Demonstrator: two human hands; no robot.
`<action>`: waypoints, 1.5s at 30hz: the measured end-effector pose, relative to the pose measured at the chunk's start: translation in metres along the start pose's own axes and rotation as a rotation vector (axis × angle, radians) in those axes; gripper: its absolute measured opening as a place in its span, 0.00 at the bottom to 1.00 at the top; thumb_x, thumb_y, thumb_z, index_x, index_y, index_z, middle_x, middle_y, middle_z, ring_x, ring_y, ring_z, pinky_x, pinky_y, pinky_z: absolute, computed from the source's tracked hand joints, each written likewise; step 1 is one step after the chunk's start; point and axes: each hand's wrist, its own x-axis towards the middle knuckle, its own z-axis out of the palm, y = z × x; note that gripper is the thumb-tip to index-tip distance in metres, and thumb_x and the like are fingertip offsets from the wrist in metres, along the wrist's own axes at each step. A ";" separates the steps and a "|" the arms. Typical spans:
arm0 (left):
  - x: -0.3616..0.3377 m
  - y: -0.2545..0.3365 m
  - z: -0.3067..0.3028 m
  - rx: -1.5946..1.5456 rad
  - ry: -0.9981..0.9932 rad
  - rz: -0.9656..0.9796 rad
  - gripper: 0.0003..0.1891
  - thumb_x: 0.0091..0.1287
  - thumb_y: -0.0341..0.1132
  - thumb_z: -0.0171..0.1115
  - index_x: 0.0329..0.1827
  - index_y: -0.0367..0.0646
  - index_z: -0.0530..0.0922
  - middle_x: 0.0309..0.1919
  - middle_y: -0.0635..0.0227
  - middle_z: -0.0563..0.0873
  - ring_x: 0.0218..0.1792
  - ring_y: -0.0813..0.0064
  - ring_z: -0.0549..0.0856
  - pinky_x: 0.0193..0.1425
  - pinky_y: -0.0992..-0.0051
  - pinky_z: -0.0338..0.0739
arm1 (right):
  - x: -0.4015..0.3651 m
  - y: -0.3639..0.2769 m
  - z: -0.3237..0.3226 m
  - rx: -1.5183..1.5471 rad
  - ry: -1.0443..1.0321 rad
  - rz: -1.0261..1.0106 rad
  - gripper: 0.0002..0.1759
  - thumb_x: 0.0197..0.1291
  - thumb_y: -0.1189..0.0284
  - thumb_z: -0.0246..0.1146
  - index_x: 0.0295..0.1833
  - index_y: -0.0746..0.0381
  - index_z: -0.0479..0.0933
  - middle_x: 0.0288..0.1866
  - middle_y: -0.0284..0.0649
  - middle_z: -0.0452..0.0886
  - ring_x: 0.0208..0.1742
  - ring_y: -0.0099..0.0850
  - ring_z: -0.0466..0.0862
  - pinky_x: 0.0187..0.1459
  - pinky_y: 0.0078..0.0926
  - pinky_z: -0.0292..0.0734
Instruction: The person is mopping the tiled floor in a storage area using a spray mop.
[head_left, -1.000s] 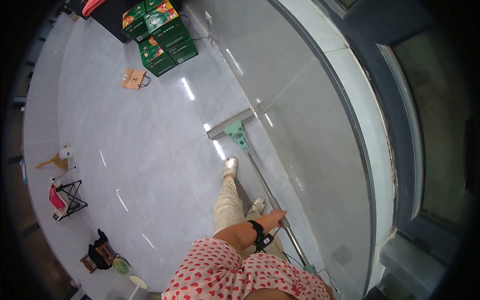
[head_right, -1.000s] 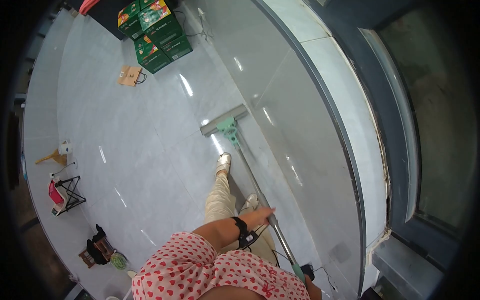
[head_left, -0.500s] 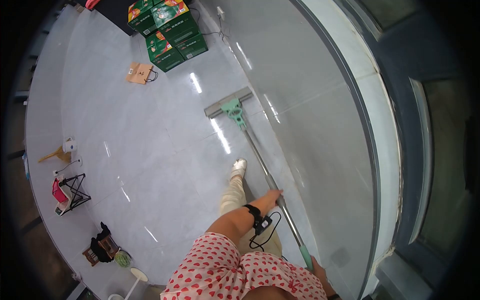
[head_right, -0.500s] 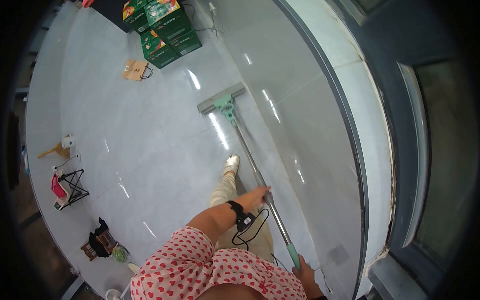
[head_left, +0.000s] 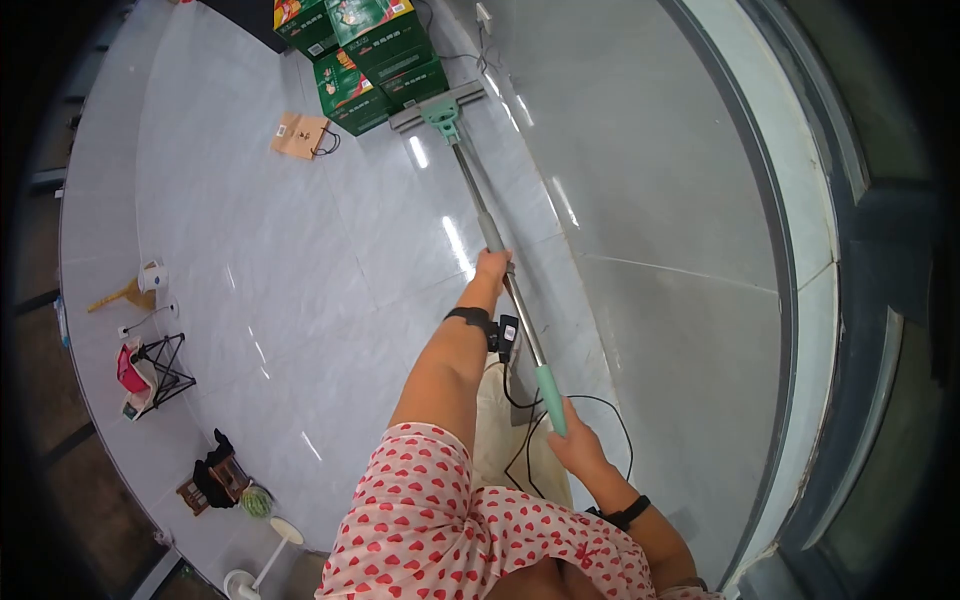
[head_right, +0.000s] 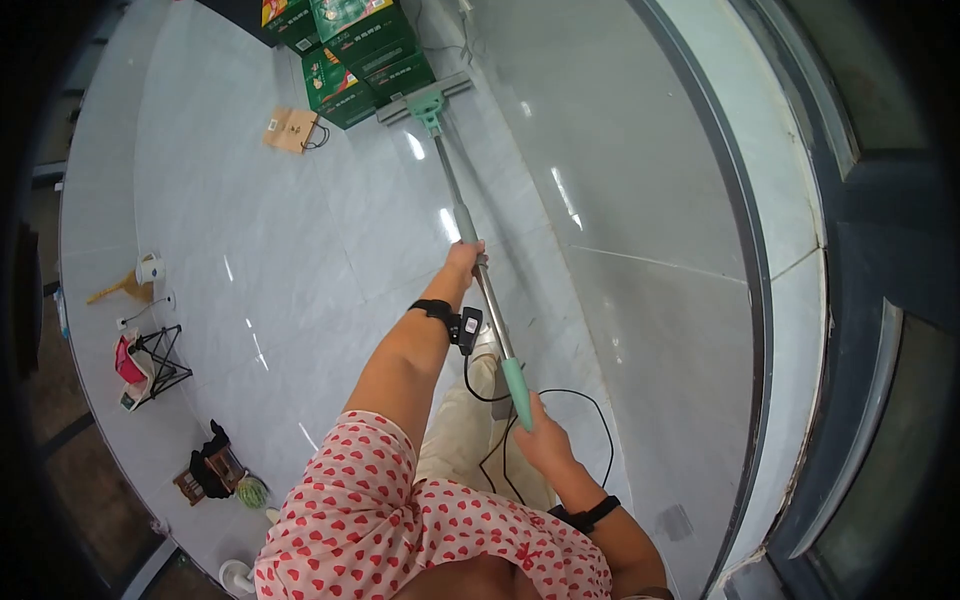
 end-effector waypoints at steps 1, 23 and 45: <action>0.003 0.001 -0.006 0.000 -0.001 -0.029 0.19 0.57 0.28 0.59 0.50 0.36 0.64 0.31 0.63 0.76 0.25 0.71 0.77 0.25 0.69 0.74 | 0.000 -0.008 0.001 -0.006 -0.042 0.030 0.37 0.50 0.71 0.53 0.67 0.57 0.49 0.40 0.60 0.76 0.40 0.56 0.77 0.40 0.43 0.72; -0.278 -0.414 0.027 -0.074 -0.215 -0.714 0.08 0.64 0.36 0.54 0.35 0.39 0.70 0.32 0.60 0.75 0.33 0.62 0.78 0.35 0.58 0.79 | -0.330 0.301 0.071 -0.154 -0.106 0.208 0.34 0.47 0.72 0.58 0.62 0.51 0.54 0.37 0.53 0.78 0.40 0.52 0.78 0.40 0.41 0.72; -0.255 -0.571 0.017 0.287 -0.326 -0.792 0.12 0.63 0.42 0.57 0.39 0.43 0.72 0.30 0.65 0.75 0.34 0.68 0.77 0.40 0.62 0.76 | -0.373 0.408 0.163 -0.108 0.104 0.344 0.31 0.46 0.67 0.61 0.59 0.53 0.63 0.38 0.51 0.79 0.40 0.50 0.79 0.41 0.44 0.73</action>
